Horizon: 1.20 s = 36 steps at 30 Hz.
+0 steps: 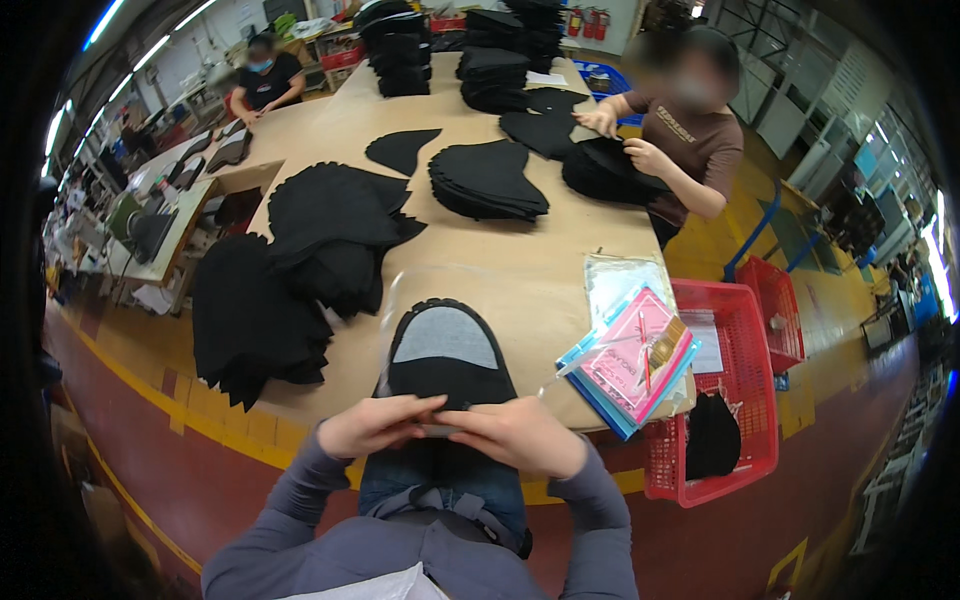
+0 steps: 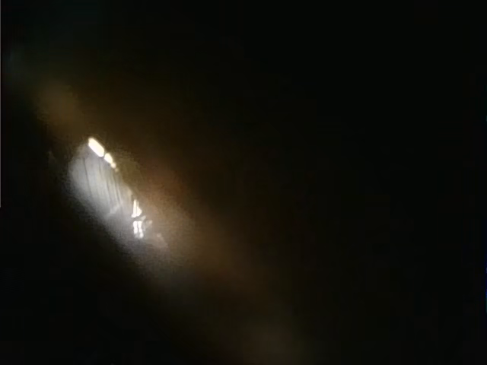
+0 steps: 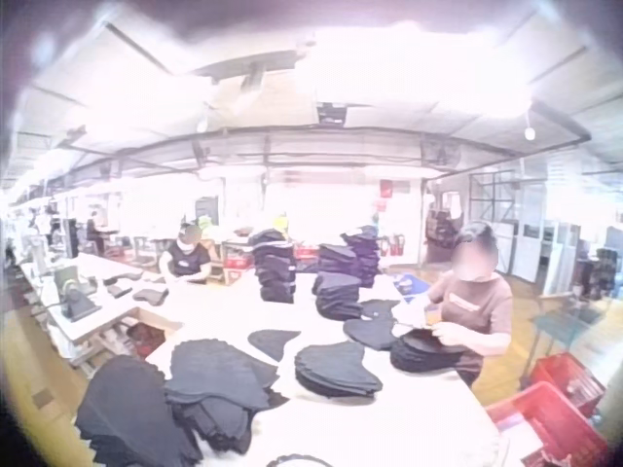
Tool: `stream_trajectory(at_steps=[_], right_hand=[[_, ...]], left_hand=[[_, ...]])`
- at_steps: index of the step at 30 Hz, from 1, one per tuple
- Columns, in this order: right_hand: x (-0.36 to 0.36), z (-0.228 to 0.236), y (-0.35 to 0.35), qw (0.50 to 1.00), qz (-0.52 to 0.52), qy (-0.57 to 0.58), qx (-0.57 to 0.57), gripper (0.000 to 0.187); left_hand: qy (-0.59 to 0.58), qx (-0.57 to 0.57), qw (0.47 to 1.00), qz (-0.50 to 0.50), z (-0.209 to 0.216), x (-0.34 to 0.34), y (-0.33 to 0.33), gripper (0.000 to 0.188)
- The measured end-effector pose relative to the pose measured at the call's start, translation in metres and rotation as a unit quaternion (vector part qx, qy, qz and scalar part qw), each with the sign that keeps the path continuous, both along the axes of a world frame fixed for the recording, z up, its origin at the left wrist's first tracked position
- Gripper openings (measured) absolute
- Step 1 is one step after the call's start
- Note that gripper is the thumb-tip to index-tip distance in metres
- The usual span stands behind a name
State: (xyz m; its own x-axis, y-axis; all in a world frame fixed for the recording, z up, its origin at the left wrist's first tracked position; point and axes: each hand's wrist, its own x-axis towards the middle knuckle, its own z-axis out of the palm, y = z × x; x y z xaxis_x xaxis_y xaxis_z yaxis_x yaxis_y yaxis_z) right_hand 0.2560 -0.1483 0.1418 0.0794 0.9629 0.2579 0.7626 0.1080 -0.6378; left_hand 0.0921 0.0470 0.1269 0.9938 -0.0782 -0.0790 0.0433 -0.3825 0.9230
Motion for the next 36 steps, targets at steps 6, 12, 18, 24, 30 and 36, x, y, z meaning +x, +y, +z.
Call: stream_trajectory(at_steps=[6,12,18,24,30,36], right_hand=[[0.041,-0.033,-0.036,0.98,-0.089,0.162,-0.074,0.012],[0.098,-0.165,-0.009,0.899,-0.272,0.285,-0.191,0.022],[0.057,-0.225,0.002,0.808,-0.366,0.451,-0.099,0.025],[-0.011,-0.208,-0.03,0.716,-0.286,0.61,-0.183,0.034],[-0.068,-0.207,-0.073,0.605,-0.276,0.707,-0.239,0.034],[-0.027,-0.203,-0.045,0.685,-0.239,0.643,-0.246,0.035]], left_hand=[[-0.024,0.03,0.996,0.083,-0.015,-0.068,0.069,0.03],[-0.005,0.109,0.977,0.185,-0.154,-0.019,0.113,0.022],[-0.019,0.131,0.945,0.3,-0.216,-0.015,0.084,0.024],[0.151,-0.213,0.925,0.276,-0.232,-0.076,0.065,0.03],[0.289,-0.381,0.803,0.356,-0.213,-0.131,-0.001,0.032],[0.256,-0.391,0.809,0.358,-0.2,-0.096,0.016,0.034]])
